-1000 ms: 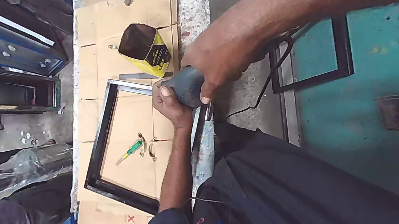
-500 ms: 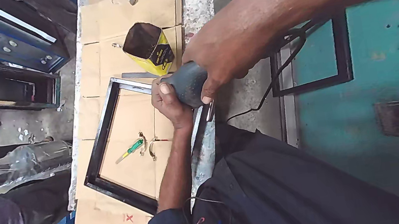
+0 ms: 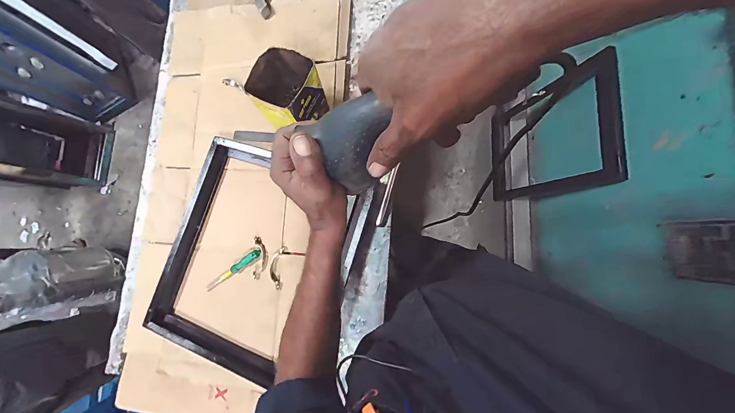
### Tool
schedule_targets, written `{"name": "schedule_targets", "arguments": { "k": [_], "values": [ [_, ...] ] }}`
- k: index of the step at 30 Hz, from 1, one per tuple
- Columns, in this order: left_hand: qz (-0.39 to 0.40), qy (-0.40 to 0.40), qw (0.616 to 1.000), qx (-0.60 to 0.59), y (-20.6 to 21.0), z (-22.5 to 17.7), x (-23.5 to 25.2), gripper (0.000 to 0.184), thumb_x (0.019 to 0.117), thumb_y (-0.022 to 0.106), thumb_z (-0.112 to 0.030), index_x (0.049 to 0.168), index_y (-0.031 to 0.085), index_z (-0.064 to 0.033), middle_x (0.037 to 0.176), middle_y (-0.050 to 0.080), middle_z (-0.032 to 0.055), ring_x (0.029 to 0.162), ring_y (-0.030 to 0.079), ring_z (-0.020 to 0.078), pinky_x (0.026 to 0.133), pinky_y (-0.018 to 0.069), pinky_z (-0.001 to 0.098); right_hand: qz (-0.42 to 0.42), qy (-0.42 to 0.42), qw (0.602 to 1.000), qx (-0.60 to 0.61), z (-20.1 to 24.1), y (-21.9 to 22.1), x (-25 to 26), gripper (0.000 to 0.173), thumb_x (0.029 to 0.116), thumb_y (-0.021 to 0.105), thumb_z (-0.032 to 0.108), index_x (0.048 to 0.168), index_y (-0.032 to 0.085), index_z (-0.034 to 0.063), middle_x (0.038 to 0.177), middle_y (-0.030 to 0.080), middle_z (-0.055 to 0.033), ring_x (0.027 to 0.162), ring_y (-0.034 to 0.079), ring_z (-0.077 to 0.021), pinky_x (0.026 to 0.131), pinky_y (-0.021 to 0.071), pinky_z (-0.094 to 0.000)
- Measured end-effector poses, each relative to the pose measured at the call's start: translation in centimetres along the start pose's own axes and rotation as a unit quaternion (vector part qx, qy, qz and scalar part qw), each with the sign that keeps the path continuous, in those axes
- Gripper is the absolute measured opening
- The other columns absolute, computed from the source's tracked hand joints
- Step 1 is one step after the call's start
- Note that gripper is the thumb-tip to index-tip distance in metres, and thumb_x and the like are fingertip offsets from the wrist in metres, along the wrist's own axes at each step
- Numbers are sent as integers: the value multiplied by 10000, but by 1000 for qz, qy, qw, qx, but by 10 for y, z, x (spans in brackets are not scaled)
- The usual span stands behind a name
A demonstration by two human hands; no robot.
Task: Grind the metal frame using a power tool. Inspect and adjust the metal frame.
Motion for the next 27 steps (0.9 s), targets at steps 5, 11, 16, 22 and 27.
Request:
{"name": "schedule_targets", "arguments": {
  "k": [5,11,16,22,27],
  "values": [
    [-39,12,998,39,-16,-29,-15,429,1018,563,-515,880,627,-113,726,615,-28,671,625,83,656,573,303,17,-60,998,-27,16,13,0,381,857,817,479,860,662,130,578,634,-10,435,567,-121,436,515,-308],
    [-92,-2,990,106,-46,-63,-54,462,1002,572,-543,897,632,-97,743,636,-20,680,633,74,646,568,275,74,-127,983,-111,46,45,8,449,869,759,589,862,667,150,549,588,-3,449,573,-138,444,527,-369],
    [-137,-14,977,161,-66,-82,-90,536,998,539,-596,922,648,-77,763,651,-1,687,643,93,646,576,287,111,-183,964,-158,71,71,7,466,900,727,587,821,659,133,563,584,-10,469,581,-147,475,544,-376],
    [-185,6,966,181,-85,-89,-112,543,984,552,-614,916,654,-85,791,666,2,724,658,99,675,583,297,132,-207,950,-191,92,86,8,478,916,708,583,806,664,120,557,567,-20,468,556,-154,471,508,-382],
    [-196,22,965,172,-91,-89,-116,514,995,559,-580,921,655,-81,785,670,5,716,660,100,675,585,299,131,-209,948,-199,99,91,11,476,913,713,580,822,668,114,568,585,-23,475,570,-157,484,522,-384]
  ]
}}
Point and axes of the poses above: each hand's wrist, its own x-axis towards the middle knuckle, its own y-axis out of the palm, z = x × y, the point moved 6 cm from there along x, towards the middle knuckle
